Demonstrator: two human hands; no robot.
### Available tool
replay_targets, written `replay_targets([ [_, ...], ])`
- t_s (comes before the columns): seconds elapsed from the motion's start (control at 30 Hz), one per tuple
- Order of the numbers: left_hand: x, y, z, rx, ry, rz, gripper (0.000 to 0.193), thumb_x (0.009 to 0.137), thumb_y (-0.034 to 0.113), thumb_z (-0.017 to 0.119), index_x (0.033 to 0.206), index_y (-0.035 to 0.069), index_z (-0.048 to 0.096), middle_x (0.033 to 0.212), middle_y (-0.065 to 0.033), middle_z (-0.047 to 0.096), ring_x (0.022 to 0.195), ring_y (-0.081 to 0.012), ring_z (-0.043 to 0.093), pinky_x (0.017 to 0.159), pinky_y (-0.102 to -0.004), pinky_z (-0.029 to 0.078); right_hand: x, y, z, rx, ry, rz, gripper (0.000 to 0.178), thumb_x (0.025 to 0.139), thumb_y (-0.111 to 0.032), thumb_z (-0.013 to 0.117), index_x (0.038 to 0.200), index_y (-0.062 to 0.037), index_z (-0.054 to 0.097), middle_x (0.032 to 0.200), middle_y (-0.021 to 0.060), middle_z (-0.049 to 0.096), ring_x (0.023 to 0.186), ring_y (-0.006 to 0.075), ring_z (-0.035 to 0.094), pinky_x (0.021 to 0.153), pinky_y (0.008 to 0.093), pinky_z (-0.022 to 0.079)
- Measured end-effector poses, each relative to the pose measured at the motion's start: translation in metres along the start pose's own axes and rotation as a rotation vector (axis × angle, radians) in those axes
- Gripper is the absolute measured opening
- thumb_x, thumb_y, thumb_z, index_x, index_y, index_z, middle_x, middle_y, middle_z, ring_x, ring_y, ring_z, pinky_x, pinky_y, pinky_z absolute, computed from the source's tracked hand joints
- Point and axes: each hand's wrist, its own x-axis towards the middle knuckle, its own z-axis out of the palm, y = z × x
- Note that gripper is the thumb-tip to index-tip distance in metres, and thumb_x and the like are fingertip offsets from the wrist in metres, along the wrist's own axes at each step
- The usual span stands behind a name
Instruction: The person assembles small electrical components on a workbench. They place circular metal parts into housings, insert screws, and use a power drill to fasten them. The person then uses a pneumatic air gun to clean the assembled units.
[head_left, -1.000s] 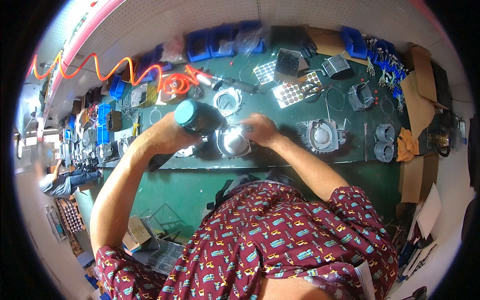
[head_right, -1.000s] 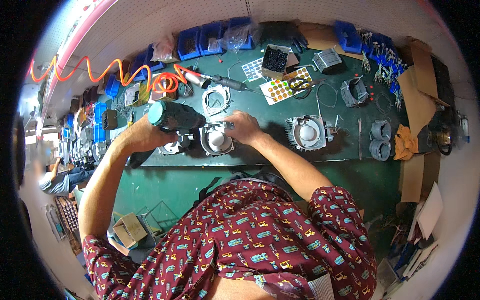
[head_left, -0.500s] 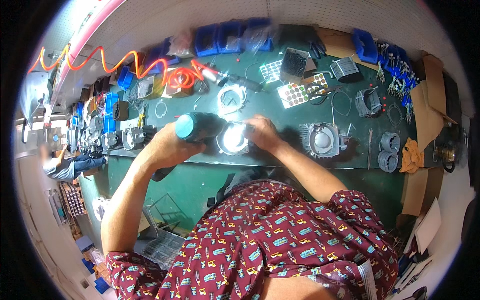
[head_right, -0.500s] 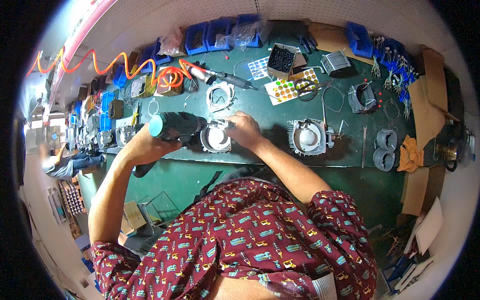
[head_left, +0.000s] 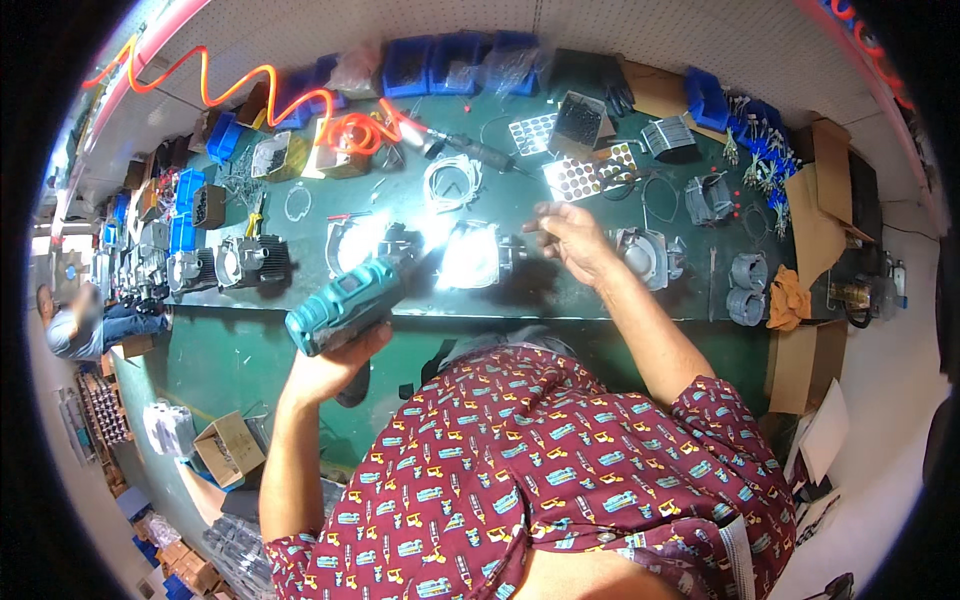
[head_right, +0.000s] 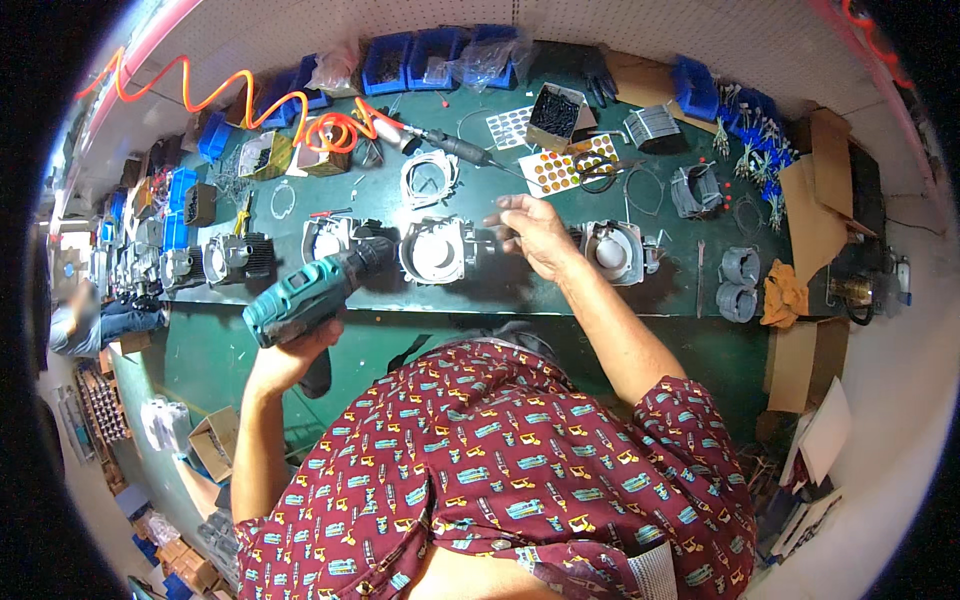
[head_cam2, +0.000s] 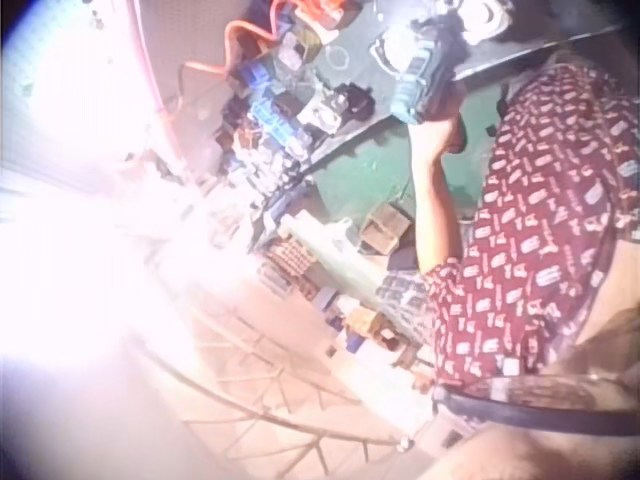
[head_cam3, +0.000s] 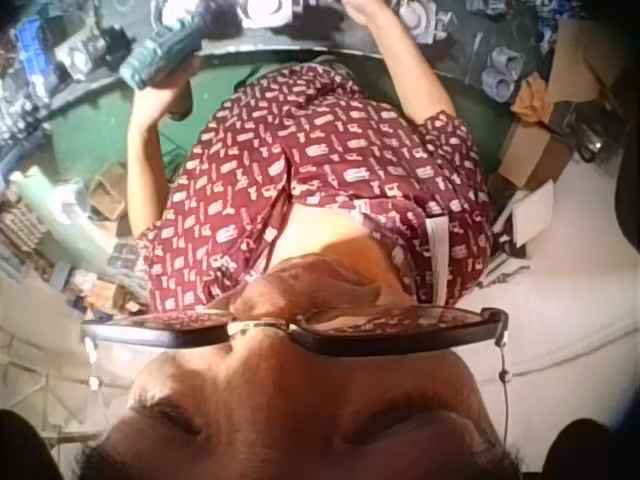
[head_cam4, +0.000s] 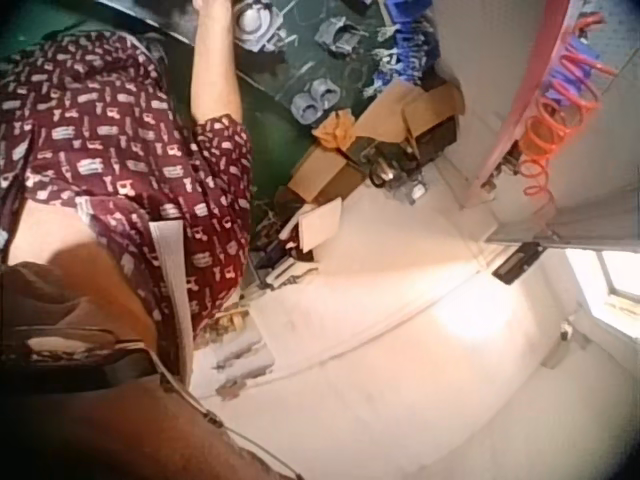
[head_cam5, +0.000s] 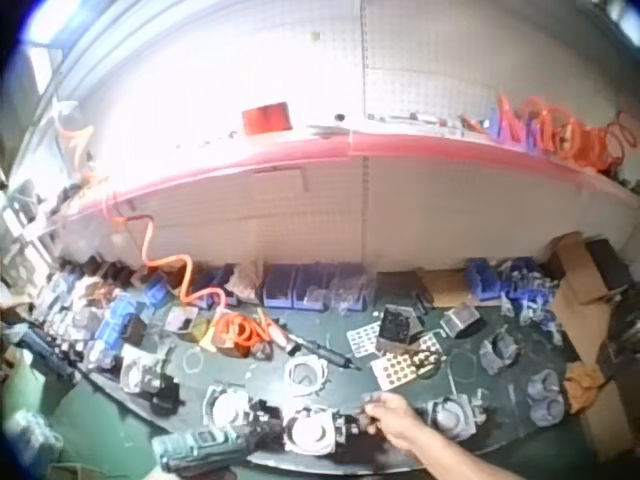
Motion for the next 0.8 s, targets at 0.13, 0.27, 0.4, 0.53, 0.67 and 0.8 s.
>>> replay_targets([
  [0.13,-0.016,-0.022,0.003,-0.237,0.007,-0.043,0.027,0.087,0.011,0.075,0.113,0.006,0.067,0.100,-0.0015,0.068,0.089,-0.0128,0.061,0.080,-0.0299,0.051,-0.003,0.005,0.025,0.089,-0.094,0.026,0.013,0.096,-0.004,0.054,0.109,-0.0027,0.056,0.102,0.0120,0.069,0.085,0.0162,0.066,0.068,0.0272,0.056],
  [0.27,-0.026,-0.042,-0.002,-0.303,0.033,-0.055,0.029,0.088,0.011,0.075,0.115,0.005,0.066,0.099,-0.0010,0.067,0.086,-0.0114,0.059,0.076,-0.0286,0.050,0.000,0.011,0.043,0.238,-0.118,0.038,0.014,0.095,0.000,0.056,0.108,0.0022,0.056,0.104,0.0175,0.067,0.099,0.0274,0.068,0.088,0.0372,0.059],
  [0.4,-0.035,-0.053,-0.007,-0.390,0.054,-0.033,0.029,0.089,0.010,0.074,0.117,0.003,0.065,0.099,-0.0014,0.066,0.084,-0.0111,0.058,0.074,-0.0283,0.050,0.001,0.016,0.044,0.211,-0.164,0.053,0.015,0.094,0.002,0.055,0.109,0.0042,0.057,0.108,0.0200,0.066,0.104,0.0319,0.067,0.094,0.0429,0.057],
  [0.53,-0.040,-0.070,-0.010,-0.400,0.046,-0.019,0.033,0.088,0.013,0.075,0.117,0.004,0.064,0.103,-0.0034,0.067,0.083,-0.0125,0.061,0.075,-0.0295,0.053,-0.001,0.020,0.050,0.178,-0.131,0.059,0.017,0.098,-0.005,0.057,0.112,0.0040,0.058,0.107,0.0198,0.067,0.101,0.0298,0.068,0.089,0.0403,0.059],
  [0.67,-0.038,-0.081,-0.008,-0.387,0.038,0.007,0.036,0.087,0.016,0.076,0.118,0.004,0.063,0.104,-0.0041,0.068,0.083,-0.0129,0.062,0.075,-0.0301,0.053,0.001,0.029,0.042,0.155,-0.132,0.042,0.019,0.097,-0.010,0.060,0.113,0.0008,0.061,0.104,0.0131,0.067,0.089,0.0193,0.068,0.079,0.0329,0.061],
  [0.8,-0.039,-0.079,-0.007,-0.436,0.032,-0.014,0.037,0.087,0.017,0.076,0.118,0.004,0.063,0.105,-0.0044,0.068,0.083,-0.0131,0.063,0.075,-0.0302,0.053,-0.006,0.022,0.053,0.161,-0.164,0.057,0.024,0.096,-0.009,0.062,0.117,0.0005,0.061,0.103,0.0097,0.067,0.088,0.0142,0.066,0.076,0.0269,0.058],
])
